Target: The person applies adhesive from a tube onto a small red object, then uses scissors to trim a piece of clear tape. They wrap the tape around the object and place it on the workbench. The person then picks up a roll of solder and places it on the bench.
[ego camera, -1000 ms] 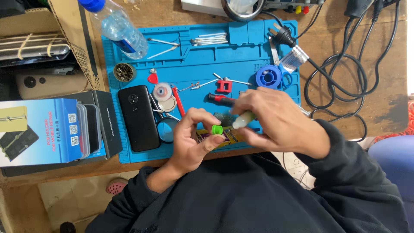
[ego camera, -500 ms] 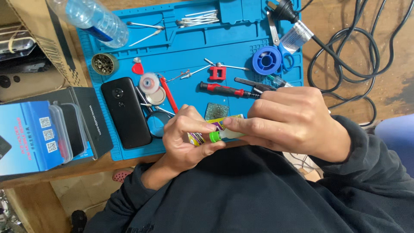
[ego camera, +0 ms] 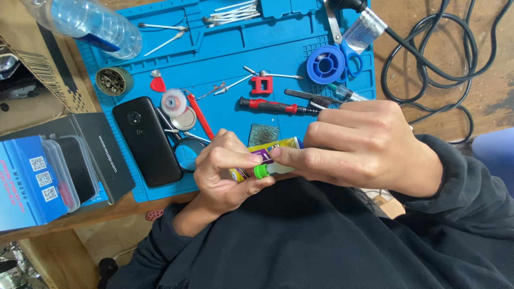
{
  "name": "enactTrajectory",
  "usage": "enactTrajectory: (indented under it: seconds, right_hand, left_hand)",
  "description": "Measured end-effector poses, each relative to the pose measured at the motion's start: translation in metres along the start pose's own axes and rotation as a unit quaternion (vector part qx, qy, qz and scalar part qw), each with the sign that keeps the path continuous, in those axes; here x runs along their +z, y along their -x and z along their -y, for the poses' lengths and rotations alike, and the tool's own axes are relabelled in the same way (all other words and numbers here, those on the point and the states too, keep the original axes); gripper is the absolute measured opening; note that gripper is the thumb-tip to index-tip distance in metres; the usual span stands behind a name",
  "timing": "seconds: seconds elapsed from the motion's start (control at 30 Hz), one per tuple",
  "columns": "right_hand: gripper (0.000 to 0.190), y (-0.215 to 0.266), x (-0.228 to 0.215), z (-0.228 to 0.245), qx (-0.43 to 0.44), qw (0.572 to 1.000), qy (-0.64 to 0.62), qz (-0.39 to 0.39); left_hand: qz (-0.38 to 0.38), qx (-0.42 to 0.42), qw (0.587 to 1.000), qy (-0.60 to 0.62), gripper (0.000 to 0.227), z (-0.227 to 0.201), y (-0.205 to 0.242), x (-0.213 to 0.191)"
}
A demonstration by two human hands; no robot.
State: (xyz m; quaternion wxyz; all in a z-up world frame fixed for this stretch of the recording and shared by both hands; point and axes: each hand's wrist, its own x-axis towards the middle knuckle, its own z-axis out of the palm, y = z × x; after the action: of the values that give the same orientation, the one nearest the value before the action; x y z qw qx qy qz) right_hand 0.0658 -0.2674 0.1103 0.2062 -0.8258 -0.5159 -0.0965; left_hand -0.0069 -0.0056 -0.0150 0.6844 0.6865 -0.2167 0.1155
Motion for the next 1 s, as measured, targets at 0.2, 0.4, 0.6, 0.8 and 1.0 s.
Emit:
enactTrajectory:
  seconds: [0.2,0.4,0.6,0.8,1.0]
  right_hand:
    - [0.018,0.003,-0.002,0.001,-0.01,0.999,0.029,0.032]
    - [0.027,0.005,0.003,0.0,0.032,0.996,-0.056,0.062]
    - [0.031,0.012,0.001,-0.003,0.077,0.991,-0.089,0.064]
    - [0.034,0.041,-0.007,-0.016,0.136,0.987,-0.089,-0.018]
    - [0.04,0.022,0.021,-0.008,0.059,0.993,-0.094,-0.029]
  left_hand:
    - [0.002,0.042,0.995,-0.088,0.036,0.002,0.0,-0.001]
    - [-0.004,0.083,0.989,-0.125,0.033,0.001,-0.006,0.001]
    - [0.017,0.004,0.996,-0.089,0.061,-0.012,-0.013,-0.007]
    - [-0.285,0.146,0.947,0.025,0.118,-0.017,-0.016,-0.027]
    - [-0.325,0.186,0.927,-0.015,0.13,-0.031,-0.021,-0.001]
